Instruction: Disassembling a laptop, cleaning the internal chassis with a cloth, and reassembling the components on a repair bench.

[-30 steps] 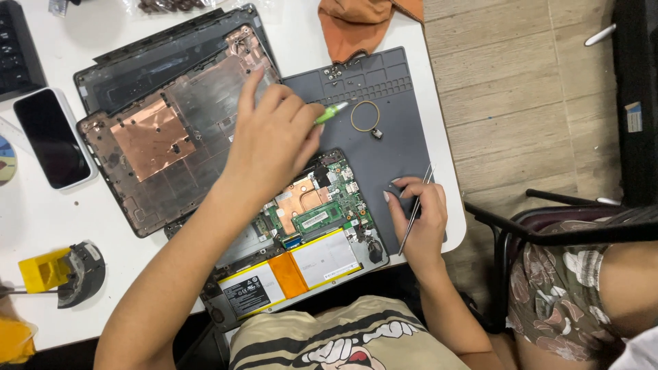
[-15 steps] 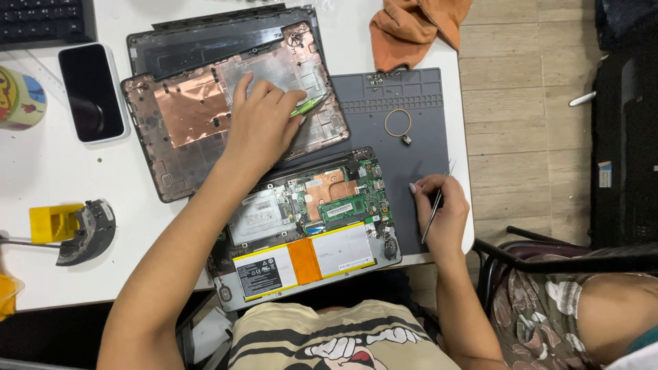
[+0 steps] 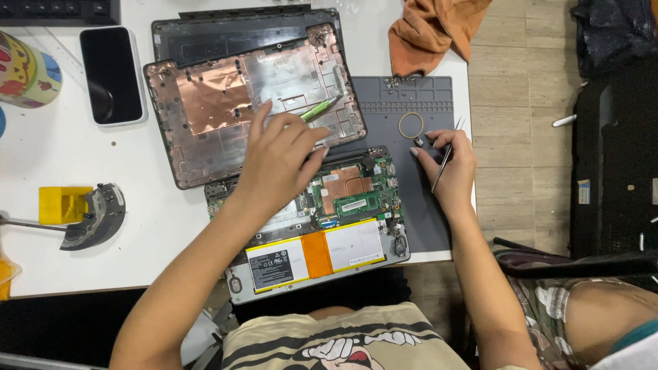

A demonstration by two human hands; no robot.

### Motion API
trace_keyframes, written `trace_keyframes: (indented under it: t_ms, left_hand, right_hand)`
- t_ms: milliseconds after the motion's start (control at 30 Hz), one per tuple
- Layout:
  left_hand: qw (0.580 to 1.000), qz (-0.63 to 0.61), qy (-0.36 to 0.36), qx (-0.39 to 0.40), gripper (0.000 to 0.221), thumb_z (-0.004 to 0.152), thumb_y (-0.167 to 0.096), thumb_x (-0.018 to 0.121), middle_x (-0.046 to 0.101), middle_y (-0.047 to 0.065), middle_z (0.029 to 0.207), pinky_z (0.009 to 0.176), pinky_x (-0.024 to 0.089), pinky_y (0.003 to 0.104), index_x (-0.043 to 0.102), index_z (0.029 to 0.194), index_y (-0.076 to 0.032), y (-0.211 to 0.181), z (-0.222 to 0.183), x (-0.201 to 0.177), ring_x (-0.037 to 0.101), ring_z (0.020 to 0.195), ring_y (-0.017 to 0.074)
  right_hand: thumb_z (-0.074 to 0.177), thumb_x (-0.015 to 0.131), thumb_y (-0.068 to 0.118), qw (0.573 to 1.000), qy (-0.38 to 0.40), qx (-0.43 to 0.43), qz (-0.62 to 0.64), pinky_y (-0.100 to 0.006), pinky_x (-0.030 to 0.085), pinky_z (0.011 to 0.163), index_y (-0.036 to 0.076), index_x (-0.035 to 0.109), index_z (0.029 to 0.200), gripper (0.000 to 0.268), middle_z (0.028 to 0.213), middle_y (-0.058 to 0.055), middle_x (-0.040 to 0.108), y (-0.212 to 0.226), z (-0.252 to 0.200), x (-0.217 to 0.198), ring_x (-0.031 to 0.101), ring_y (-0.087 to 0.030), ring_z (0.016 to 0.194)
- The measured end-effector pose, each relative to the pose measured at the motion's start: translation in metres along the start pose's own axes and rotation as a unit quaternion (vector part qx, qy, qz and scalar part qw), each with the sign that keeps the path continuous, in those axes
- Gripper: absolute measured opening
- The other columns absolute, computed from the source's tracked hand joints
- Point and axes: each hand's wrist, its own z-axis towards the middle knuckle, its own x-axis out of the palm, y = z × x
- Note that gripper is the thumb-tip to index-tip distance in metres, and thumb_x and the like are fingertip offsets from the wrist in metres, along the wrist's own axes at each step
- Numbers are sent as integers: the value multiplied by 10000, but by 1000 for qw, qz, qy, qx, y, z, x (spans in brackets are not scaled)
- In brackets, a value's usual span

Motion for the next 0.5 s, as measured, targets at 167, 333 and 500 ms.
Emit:
trace_keyframes:
  t_ms: [167, 333, 500]
  left_hand:
    - [999, -30, 13, -3, 191, 949, -184, 769, 730, 62, 894, 1186, 291, 647, 770, 1135, -141, -26, 19, 27, 640, 1091, 277]
    - [997, -66, 27, -13, 169, 915, -149, 783, 753, 68, 865, 1202, 313, 628, 780, 1083, -142, -43, 47, 87, 665, 1085, 265]
    - [985, -147, 59, -62, 275, 895, -211, 785, 736, 74, 798, 1167, 383, 547, 743, 1147, -111, -52, 69, 149, 682, 1029, 254]
  right_hand:
    - [876, 921, 59, 1000, -6, -3, -1, -429, 531, 880, 117, 515, 937, 415, 973, -81, 749, -15, 1, 12, 702, -340, 950]
    - [893, 908, 70, 1000, -16, 4, 12, -373, 525, 825, 136, 506, 926, 409, 944, -44, 755, -24, 0, 17, 712, -278, 929]
    - [895, 894, -41, 994, -69, -38, 80, -305, 567, 760, 107, 455, 880, 463, 946, -88, 743, -14, -2, 18, 718, -214, 780]
